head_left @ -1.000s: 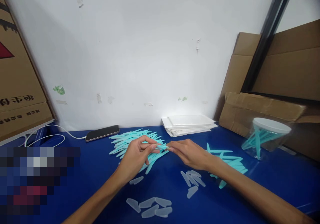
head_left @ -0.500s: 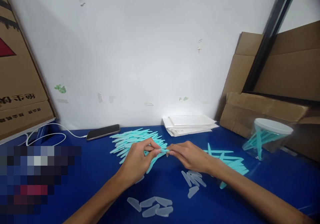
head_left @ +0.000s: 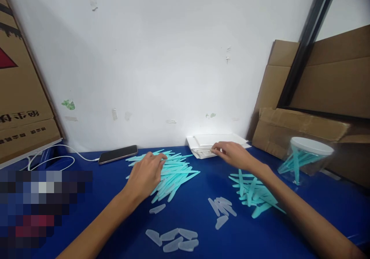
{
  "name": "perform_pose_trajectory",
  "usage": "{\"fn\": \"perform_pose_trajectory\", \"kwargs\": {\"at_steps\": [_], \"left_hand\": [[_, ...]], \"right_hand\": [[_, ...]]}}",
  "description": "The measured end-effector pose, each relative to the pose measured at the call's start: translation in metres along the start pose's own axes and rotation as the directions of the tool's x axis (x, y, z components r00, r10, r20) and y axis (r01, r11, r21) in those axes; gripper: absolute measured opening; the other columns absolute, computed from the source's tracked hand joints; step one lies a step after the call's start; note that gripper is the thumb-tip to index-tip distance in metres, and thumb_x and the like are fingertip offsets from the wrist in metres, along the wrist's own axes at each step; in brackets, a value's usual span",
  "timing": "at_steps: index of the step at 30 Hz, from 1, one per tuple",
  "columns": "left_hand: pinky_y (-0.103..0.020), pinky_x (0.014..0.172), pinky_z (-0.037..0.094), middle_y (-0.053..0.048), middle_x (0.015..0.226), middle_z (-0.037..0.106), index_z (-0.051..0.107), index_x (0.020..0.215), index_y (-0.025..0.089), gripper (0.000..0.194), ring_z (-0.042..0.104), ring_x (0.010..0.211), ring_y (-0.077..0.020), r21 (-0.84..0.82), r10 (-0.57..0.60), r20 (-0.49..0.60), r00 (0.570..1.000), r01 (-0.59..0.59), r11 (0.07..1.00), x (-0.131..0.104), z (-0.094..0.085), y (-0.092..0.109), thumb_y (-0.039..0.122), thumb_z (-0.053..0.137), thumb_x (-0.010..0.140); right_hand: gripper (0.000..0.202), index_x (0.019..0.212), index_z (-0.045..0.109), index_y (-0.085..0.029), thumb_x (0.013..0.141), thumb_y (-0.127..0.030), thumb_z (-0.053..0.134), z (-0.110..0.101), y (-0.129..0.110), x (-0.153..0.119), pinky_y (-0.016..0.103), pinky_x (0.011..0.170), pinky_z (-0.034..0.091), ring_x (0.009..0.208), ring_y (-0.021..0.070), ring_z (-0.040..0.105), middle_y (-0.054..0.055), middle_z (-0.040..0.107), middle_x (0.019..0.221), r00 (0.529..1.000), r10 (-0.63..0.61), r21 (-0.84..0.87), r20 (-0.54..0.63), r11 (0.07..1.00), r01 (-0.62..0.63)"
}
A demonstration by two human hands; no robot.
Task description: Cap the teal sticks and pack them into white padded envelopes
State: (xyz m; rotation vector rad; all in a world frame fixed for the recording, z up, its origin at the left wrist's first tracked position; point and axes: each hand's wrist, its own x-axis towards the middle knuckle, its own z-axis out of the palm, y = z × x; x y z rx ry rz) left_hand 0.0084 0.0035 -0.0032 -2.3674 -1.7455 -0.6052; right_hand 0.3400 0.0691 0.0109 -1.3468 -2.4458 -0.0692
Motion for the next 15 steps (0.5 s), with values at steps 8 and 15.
{"fn": "perform_pose_trajectory", "kwargs": {"at_steps": [8, 15], "left_hand": [[-0.033, 0.066, 0.044, -0.011, 0.090, 0.068, 0.065, 0.102, 0.019, 0.031, 0.059, 0.095, -0.0286, 0.118, 0.027, 0.044, 0.999, -0.032, 0.992, 0.007, -0.004, -0.024, 0.019, 0.034, 0.097], [-0.041, 0.083, 0.046, -0.014, 0.107, 0.067, 0.069, 0.106, 0.015, 0.036, 0.056, 0.103, -0.0315, 0.081, 0.110, 0.013, 0.994, -0.111, 0.990, 0.004, 0.007, -0.022, 0.027, 0.037, 0.095]], "right_hand": [[0.055, 0.107, 0.071, -0.017, 0.073, -0.060, 0.074, -0.021, 0.066, -0.015, 0.026, 0.060, 0.046, 0.069, 0.0186, 0.063, 0.007, 0.071, 0.085, 0.793, 0.065, 0.336, 0.606, 0.882, -0.330], [0.063, 0.109, 0.072, -0.017, 0.059, -0.053, 0.087, -0.021, 0.087, -0.022, 0.022, 0.058, 0.042, 0.068, 0.0152, 0.060, 0.004, 0.069, 0.081, 0.694, 0.042, 0.333, 0.719, 0.855, -0.397]]}}
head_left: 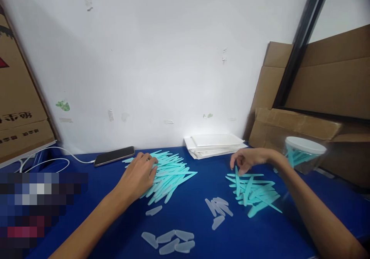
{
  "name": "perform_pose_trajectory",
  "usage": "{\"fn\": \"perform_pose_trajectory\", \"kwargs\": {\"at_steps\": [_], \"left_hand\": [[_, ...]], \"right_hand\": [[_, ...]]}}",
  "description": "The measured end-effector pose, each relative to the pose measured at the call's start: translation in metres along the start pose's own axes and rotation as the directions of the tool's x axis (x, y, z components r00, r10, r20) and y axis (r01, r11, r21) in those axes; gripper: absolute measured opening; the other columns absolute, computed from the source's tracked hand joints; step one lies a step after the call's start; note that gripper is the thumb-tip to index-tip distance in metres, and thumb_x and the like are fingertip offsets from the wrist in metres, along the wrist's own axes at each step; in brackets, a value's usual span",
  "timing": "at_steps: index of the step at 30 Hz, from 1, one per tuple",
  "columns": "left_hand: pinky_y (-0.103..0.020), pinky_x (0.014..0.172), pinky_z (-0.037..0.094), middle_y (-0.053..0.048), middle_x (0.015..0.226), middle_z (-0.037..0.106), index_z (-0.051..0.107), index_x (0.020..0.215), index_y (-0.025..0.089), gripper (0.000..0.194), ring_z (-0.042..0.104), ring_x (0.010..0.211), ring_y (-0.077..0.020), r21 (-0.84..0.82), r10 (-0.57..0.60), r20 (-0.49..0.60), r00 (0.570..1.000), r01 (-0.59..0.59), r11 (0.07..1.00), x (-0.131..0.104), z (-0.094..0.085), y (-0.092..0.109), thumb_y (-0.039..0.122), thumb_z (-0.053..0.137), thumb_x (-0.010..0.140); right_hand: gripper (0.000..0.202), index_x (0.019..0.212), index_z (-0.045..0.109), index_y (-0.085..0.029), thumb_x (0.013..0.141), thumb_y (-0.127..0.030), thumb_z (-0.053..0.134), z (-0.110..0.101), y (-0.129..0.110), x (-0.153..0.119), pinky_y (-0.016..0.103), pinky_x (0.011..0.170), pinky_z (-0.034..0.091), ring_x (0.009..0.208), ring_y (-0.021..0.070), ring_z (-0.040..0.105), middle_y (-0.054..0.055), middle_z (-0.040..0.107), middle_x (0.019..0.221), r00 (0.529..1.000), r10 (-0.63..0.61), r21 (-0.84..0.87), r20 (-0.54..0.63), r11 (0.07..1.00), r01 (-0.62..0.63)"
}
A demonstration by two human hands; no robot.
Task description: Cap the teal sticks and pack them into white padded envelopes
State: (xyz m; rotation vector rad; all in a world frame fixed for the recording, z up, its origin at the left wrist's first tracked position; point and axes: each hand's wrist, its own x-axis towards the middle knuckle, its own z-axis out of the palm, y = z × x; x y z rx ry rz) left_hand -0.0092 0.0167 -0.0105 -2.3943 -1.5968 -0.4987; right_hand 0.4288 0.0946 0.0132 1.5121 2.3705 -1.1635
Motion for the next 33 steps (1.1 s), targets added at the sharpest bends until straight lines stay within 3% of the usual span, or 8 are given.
{"fn": "perform_pose_trajectory", "kwargs": {"at_steps": [3, 5, 9, 11, 17, 22, 26, 33], "left_hand": [[-0.036, 0.074, 0.046, -0.011, 0.103, 0.068, 0.070, 0.102, 0.019, 0.035, 0.057, 0.101, -0.0300, -0.132, -0.013, 0.010, 1.000, 0.014, 0.991, -0.001, -0.016, 0.008, 0.033, 0.039, 0.094], [-0.032, 0.067, 0.044, -0.006, 0.086, 0.069, 0.072, 0.090, 0.023, 0.031, 0.061, 0.082, -0.0236, -0.264, 0.026, 0.131, 0.991, 0.010, 0.964, -0.003, -0.032, 0.012, 0.036, 0.044, 0.092], [-0.025, 0.047, 0.031, 0.002, 0.056, 0.057, 0.074, 0.076, 0.024, 0.025, 0.049, 0.051, -0.0141, -0.476, 0.118, 0.453, 0.884, 0.128, 0.870, -0.010, -0.054, 0.013, 0.041, 0.058, 0.083], [-0.024, 0.043, 0.026, 0.003, 0.052, 0.052, 0.076, 0.073, 0.024, 0.021, 0.044, 0.046, -0.0122, -0.518, 0.150, 0.534, 0.832, 0.182, 0.836, -0.013, -0.057, 0.011, 0.042, 0.066, 0.077], [-0.023, 0.040, 0.026, 0.004, 0.054, 0.054, 0.078, 0.072, 0.025, 0.014, 0.048, 0.047, -0.0131, -0.475, 0.135, 0.573, 0.808, 0.193, 0.858, -0.017, -0.051, 0.013, 0.037, 0.075, 0.064], [-0.023, 0.042, 0.029, 0.004, 0.054, 0.053, 0.078, 0.075, 0.026, 0.015, 0.049, 0.049, -0.0135, -0.453, 0.166, 0.603, 0.780, 0.163, 0.876, -0.018, -0.046, 0.017, 0.038, 0.074, 0.068], [-0.024, 0.041, 0.028, 0.003, 0.055, 0.055, 0.076, 0.072, 0.025, 0.013, 0.049, 0.049, -0.0144, -0.459, 0.177, 0.573, 0.800, 0.134, 0.878, -0.020, -0.046, 0.020, 0.036, 0.070, 0.070], [-0.025, 0.049, 0.031, 0.002, 0.060, 0.054, 0.064, 0.077, 0.024, 0.019, 0.049, 0.054, -0.0155, -0.453, 0.100, 0.369, 0.924, 0.085, 0.888, -0.014, -0.049, 0.034, 0.036, 0.051, 0.085]], "right_hand": [[0.064, 0.105, 0.073, -0.017, 0.056, -0.055, 0.087, 0.002, 0.008, 0.007, 0.022, 0.055, 0.040, 0.065, 0.0141, 0.058, 0.003, 0.068, 0.076, 0.999, 0.009, 0.009, 0.032, 1.000, -0.010], [0.062, 0.103, 0.073, -0.017, 0.056, -0.055, 0.087, 0.003, 0.011, 0.010, 0.022, 0.057, 0.041, 0.066, 0.0145, 0.059, 0.003, 0.070, 0.078, 0.999, -0.001, 0.039, 0.040, 0.999, 0.000], [0.056, 0.100, 0.074, -0.018, 0.059, -0.054, 0.086, 0.004, 0.013, 0.011, 0.023, 0.059, 0.043, 0.071, 0.0165, 0.063, 0.005, 0.075, 0.087, 0.999, 0.005, 0.100, 0.047, 0.995, -0.010], [0.056, 0.099, 0.074, -0.018, 0.058, -0.054, 0.086, 0.004, 0.013, 0.012, 0.024, 0.060, 0.044, 0.073, 0.0176, 0.065, 0.005, 0.075, 0.088, 0.999, 0.012, 0.117, 0.044, 0.993, -0.017], [0.048, 0.097, 0.075, -0.018, 0.062, -0.051, 0.084, 0.004, 0.011, 0.011, 0.024, 0.063, 0.047, 0.078, 0.0193, 0.067, 0.006, 0.075, 0.087, 0.999, 0.038, 0.127, 0.000, 0.991, -0.038], [0.044, 0.102, 0.077, -0.018, 0.070, -0.048, 0.078, 0.003, 0.000, 0.002, 0.025, 0.068, 0.049, 0.087, 0.0212, 0.068, 0.008, 0.075, 0.093, 0.999, 0.050, 0.136, -0.006, 0.990, -0.049], [0.047, 0.105, 0.076, -0.019, 0.068, -0.048, 0.079, 0.003, -0.004, 0.001, 0.025, 0.068, 0.049, 0.084, 0.0200, 0.066, 0.007, 0.075, 0.092, 1.000, 0.012, 0.147, 0.002, 0.989, -0.012], [0.052, 0.096, 0.073, -0.016, 0.062, -0.054, 0.084, 0.011, -0.002, 0.017, 0.024, 0.058, 0.042, 0.064, 0.0142, 0.056, 0.002, 0.068, 0.075, 0.997, -0.066, 0.039, -0.029, 0.997, 0.067]]}}
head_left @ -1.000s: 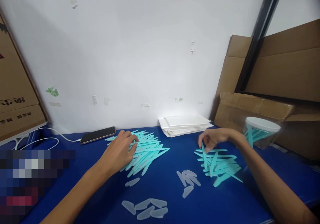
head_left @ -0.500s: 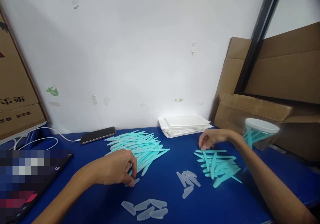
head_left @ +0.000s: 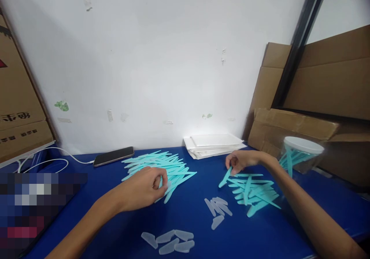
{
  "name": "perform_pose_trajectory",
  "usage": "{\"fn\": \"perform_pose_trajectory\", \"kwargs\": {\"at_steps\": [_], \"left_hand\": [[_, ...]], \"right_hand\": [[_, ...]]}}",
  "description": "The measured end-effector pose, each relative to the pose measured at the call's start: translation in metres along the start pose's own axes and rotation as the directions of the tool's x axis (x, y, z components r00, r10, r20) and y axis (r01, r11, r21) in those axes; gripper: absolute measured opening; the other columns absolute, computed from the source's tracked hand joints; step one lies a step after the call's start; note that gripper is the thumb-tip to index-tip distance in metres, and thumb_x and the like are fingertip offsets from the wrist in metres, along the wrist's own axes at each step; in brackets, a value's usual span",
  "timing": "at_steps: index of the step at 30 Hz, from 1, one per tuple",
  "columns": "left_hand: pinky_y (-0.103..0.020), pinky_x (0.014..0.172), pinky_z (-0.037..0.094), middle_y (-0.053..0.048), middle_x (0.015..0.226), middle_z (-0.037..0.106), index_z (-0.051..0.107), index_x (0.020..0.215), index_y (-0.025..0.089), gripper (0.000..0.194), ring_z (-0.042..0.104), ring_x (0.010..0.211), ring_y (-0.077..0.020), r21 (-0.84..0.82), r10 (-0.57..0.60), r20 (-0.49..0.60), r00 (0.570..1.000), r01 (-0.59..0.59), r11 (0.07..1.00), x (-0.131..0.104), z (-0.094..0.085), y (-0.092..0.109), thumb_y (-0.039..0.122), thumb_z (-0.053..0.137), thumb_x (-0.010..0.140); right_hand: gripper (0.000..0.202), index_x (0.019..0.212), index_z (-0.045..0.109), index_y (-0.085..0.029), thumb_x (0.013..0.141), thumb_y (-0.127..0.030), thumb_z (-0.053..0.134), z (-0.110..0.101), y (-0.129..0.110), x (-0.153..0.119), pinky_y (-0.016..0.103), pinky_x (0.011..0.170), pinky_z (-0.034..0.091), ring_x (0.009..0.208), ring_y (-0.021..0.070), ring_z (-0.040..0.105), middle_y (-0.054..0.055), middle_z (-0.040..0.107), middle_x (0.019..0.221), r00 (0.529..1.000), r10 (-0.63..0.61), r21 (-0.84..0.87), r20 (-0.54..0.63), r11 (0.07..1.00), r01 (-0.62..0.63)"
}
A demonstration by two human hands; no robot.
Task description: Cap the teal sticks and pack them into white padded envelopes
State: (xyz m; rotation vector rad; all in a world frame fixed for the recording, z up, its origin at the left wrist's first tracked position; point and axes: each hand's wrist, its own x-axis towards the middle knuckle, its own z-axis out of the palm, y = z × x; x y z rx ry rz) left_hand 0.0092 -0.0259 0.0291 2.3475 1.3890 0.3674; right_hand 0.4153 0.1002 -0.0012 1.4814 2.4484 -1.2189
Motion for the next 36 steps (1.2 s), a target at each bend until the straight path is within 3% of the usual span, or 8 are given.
{"fn": "perform_pose_trajectory", "kwargs": {"at_steps": [4, 7, 10, 14, 18, 22, 27, 36], "left_hand": [[-0.028, 0.058, 0.033, 0.000, 0.072, 0.062, 0.061, 0.087, 0.024, 0.020, 0.055, 0.063, -0.0176, 0.164, 0.075, -0.228, 0.971, -0.038, 0.986, 0.009, 0.015, -0.003, 0.033, 0.044, 0.091], [-0.029, 0.060, 0.035, -0.001, 0.083, 0.067, 0.061, 0.093, 0.024, 0.021, 0.059, 0.067, -0.0179, 0.204, 0.114, -0.306, 0.945, -0.052, 0.978, 0.014, 0.026, -0.009, 0.033, 0.041, 0.094], [-0.029, 0.059, 0.037, 0.000, 0.082, 0.068, 0.059, 0.094, 0.024, 0.021, 0.060, 0.061, -0.0169, 0.105, 0.062, -0.350, 0.935, -0.027, 0.994, 0.017, 0.032, -0.010, 0.035, 0.041, 0.096], [-0.029, 0.058, 0.042, 0.001, 0.081, 0.070, 0.055, 0.091, 0.024, 0.018, 0.061, 0.057, -0.0158, -0.190, -0.076, -0.388, 0.919, 0.001, 0.982, 0.019, 0.034, -0.005, 0.040, 0.047, 0.093], [-0.030, 0.064, 0.049, -0.002, 0.091, 0.073, 0.054, 0.088, 0.023, 0.021, 0.069, 0.068, -0.0179, -0.455, -0.159, -0.364, 0.918, -0.026, 0.890, 0.021, 0.037, -0.005, 0.043, 0.050, 0.092], [-0.033, 0.070, 0.052, -0.007, 0.098, 0.075, 0.054, 0.090, 0.021, 0.025, 0.073, 0.074, -0.0213, -0.574, -0.206, -0.333, 0.920, -0.024, 0.818, 0.025, 0.039, -0.012, 0.046, 0.055, 0.089], [-0.031, 0.067, 0.050, -0.009, 0.098, 0.076, 0.052, 0.091, 0.020, 0.030, 0.075, 0.075, -0.0232, -0.650, -0.200, -0.314, 0.928, -0.056, 0.758, 0.029, 0.041, -0.019, 0.050, 0.056, 0.089], [-0.032, 0.070, 0.048, -0.008, 0.097, 0.076, 0.053, 0.091, 0.020, 0.026, 0.074, 0.071, -0.0212, -0.655, -0.224, -0.322, 0.920, -0.045, 0.755, 0.028, 0.041, -0.019, 0.046, 0.057, 0.090]], "right_hand": [[0.049, 0.085, 0.073, -0.015, 0.064, -0.058, 0.081, 0.002, 0.000, 0.006, 0.024, 0.056, 0.036, 0.060, 0.0126, 0.049, 0.000, 0.061, 0.066, 0.996, -0.059, -0.064, -0.068, 0.996, 0.055], [0.048, 0.083, 0.072, -0.016, 0.068, -0.061, 0.077, 0.003, -0.010, 0.007, 0.026, 0.060, 0.038, 0.065, 0.0148, 0.051, 0.001, 0.063, 0.069, 0.974, -0.122, -0.127, -0.189, 0.987, 0.099], [0.046, 0.083, 0.071, -0.018, 0.075, -0.063, 0.070, 0.009, -0.032, 0.007, 0.028, 0.067, 0.041, 0.075, 0.0187, 0.057, 0.003, 0.068, 0.080, 0.902, -0.228, -0.227, -0.366, 0.962, 0.151], [0.039, 0.090, 0.069, -0.020, 0.088, -0.058, 0.061, 0.033, -0.069, 0.011, 0.029, 0.070, 0.043, 0.078, 0.0192, 0.063, 0.003, 0.071, 0.087, 0.773, -0.375, -0.311, -0.512, 0.919, 0.241], [0.033, 0.094, 0.069, -0.022, 0.095, -0.052, 0.055, 0.059, -0.095, 0.014, 0.028, 0.073, 0.044, 0.079, 0.0192, 0.066, 0.003, 0.073, 0.087, 0.748, -0.480, -0.376, -0.458, 0.867, 0.327], [0.031, 0.094, 0.069, -0.021, 0.096, -0.049, 0.055, 0.068, -0.102, 0.014, 0.029, 0.073, 0.044, 0.077, 0.0194, 0.067, 0.003, 0.074, 0.083, 0.738, -0.505, -0.395, -0.448, 0.852, 0.343], [0.028, 0.094, 0.069, -0.022, 0.097, -0.046, 0.056, 0.070, -0.102, 0.016, 0.029, 0.076, 0.044, 0.076, 0.0188, 0.068, 0.001, 0.075, 0.079, 0.736, -0.528, -0.410, -0.423, 0.836, 0.365], [0.028, 0.096, 0.069, -0.022, 0.097, -0.047, 0.056, 0.074, -0.104, 0.018, 0.030, 0.075, 0.045, 0.077, 0.0196, 0.068, 0.002, 0.075, 0.082, 0.737, -0.527, -0.408, -0.423, 0.837, 0.365]]}}
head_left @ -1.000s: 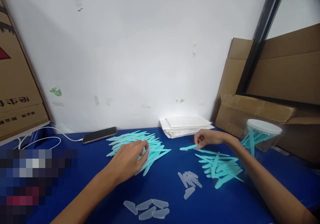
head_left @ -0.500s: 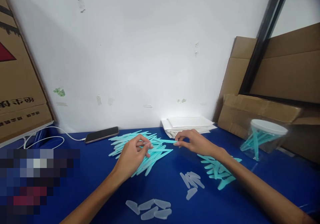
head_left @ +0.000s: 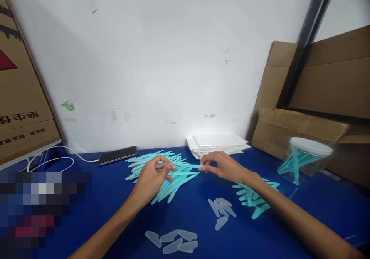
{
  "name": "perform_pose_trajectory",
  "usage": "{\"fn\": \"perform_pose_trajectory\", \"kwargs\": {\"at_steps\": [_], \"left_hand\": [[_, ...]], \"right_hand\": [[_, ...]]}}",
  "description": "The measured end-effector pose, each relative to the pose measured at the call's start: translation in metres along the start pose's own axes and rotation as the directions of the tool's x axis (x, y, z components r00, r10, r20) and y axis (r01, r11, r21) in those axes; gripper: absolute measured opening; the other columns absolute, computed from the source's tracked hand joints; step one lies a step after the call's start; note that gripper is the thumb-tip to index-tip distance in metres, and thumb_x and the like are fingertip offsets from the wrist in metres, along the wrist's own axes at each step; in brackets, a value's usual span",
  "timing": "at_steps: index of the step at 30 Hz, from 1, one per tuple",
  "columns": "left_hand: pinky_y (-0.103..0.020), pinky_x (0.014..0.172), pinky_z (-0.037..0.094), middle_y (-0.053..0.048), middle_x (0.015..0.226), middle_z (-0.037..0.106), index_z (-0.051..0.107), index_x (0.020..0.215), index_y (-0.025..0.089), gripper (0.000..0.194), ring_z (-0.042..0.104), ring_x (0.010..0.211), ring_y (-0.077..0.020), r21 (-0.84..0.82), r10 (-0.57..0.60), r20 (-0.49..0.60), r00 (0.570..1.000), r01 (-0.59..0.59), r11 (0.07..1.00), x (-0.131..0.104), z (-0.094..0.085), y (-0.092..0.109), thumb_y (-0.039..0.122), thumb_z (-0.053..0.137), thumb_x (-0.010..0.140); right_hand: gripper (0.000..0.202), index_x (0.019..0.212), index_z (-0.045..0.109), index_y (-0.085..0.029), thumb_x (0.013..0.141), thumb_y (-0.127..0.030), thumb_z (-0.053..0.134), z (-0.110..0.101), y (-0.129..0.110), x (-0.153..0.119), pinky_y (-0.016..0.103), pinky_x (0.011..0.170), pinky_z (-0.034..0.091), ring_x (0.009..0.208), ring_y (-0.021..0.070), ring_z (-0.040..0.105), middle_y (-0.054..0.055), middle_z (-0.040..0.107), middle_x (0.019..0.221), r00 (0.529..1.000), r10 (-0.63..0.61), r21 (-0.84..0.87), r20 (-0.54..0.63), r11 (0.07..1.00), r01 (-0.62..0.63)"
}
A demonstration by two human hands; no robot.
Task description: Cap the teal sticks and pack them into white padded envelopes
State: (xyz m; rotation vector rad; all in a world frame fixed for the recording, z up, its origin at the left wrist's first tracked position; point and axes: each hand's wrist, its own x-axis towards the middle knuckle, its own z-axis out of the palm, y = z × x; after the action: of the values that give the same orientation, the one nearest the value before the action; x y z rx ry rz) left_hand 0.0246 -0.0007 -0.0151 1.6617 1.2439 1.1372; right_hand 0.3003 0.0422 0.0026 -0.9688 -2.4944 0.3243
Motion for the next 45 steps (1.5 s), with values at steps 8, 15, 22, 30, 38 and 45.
{"fn": "perform_pose_trajectory", "kwargs": {"at_steps": [8, 15, 22, 30, 38, 45], "left_hand": [[-0.026, 0.056, 0.041, -0.009, 0.098, 0.076, 0.053, 0.092, 0.020, 0.030, 0.073, 0.070, -0.0218, -0.023, -0.020, 0.020, 1.000, 0.021, 1.000, -0.002, 0.004, 0.001, 0.049, 0.059, 0.088], [-0.034, 0.075, 0.050, -0.008, 0.090, 0.076, 0.055, 0.087, 0.019, 0.028, 0.072, 0.069, -0.0207, -0.048, -0.010, 0.101, 0.995, 0.015, 0.999, -0.003, 0.005, 0.007, 0.046, 0.063, 0.085], [-0.031, 0.070, 0.049, -0.004, 0.092, 0.073, 0.066, 0.091, 0.022, 0.022, 0.068, 0.086, -0.0220, 0.343, 0.134, 0.110, 0.985, -0.165, 0.925, -0.008, 0.003, 0.009, 0.040, 0.053, 0.093], [-0.033, 0.067, 0.045, -0.008, 0.090, 0.068, 0.067, 0.100, 0.021, 0.025, 0.061, 0.088, -0.0250, 0.800, 0.289, 0.157, 0.944, -0.293, 0.523, -0.010, 0.003, 0.009, 0.024, 0.042, 0.098], [-0.038, 0.074, 0.046, -0.009, 0.091, 0.068, 0.067, 0.092, 0.017, 0.025, 0.057, 0.092, -0.0278, 0.900, 0.288, 0.117, 0.951, -0.224, 0.374, 0.001, -0.013, 0.004, 0.018, 0.042, 0.097], [-0.041, 0.080, 0.049, -0.013, 0.096, 0.068, 0.072, 0.089, 0.015, 0.027, 0.057, 0.096, -0.0301, 0.909, 0.278, 0.136, 0.951, -0.231, 0.346, 0.002, -0.015, -0.001, 0.021, 0.047, 0.094]], "right_hand": [[0.024, 0.095, 0.069, -0.022, 0.095, -0.044, 0.060, 0.001, -0.002, 0.000, 0.027, 0.073, 0.043, 0.079, 0.0190, 0.069, 0.000, 0.075, 0.081, 1.000, -0.026, 0.015, 0.003, 1.000, 0.026], [0.025, 0.095, 0.069, -0.021, 0.096, -0.044, 0.059, 0.011, -0.013, -0.002, 0.027, 0.073, 0.044, 0.077, 0.0175, 0.068, 0.000, 0.074, 0.081, 0.998, -0.065, 0.068, -0.019, 0.995, 0.066], [0.023, 0.095, 0.070, -0.022, 0.097, -0.042, 0.059, 0.015, -0.017, -0.002, 0.027, 0.073, 0.044, 0.080, 0.0165, 0.066, 0.000, 0.073, 0.083, 0.995, -0.092, 0.043, -0.049, 0.995, 0.094], [0.036, 0.107, 0.070, -0.025, 0.100, -0.051, 0.046, -0.009, -0.004, -0.002, 0.030, 0.076, 0.045, 0.085, 0.0196, 0.067, 0.004, 0.074, 0.097, 1.000, -0.009, -0.045, -0.001, 0.999, 0.009], [0.040, 0.094, 0.074, -0.017, 0.079, -0.054, 0.069, -0.056, 0.073, -0.023, 0.028, 0.065, 0.046, 0.074, 0.0213, 0.065, 0.007, 0.073, 0.082, 0.895, 0.332, -0.019, 0.298, 0.939, -0.342], [0.051, 0.095, 0.075, -0.018, 0.056, -0.049, 0.084, -0.061, 0.097, -0.039, 0.027, 0.064, 0.046, 0.078, 0.0226, 0.066, 0.006, 0.074, 0.087, 0.692, 0.525, -0.091, 0.496, 0.824, -0.560]]}}
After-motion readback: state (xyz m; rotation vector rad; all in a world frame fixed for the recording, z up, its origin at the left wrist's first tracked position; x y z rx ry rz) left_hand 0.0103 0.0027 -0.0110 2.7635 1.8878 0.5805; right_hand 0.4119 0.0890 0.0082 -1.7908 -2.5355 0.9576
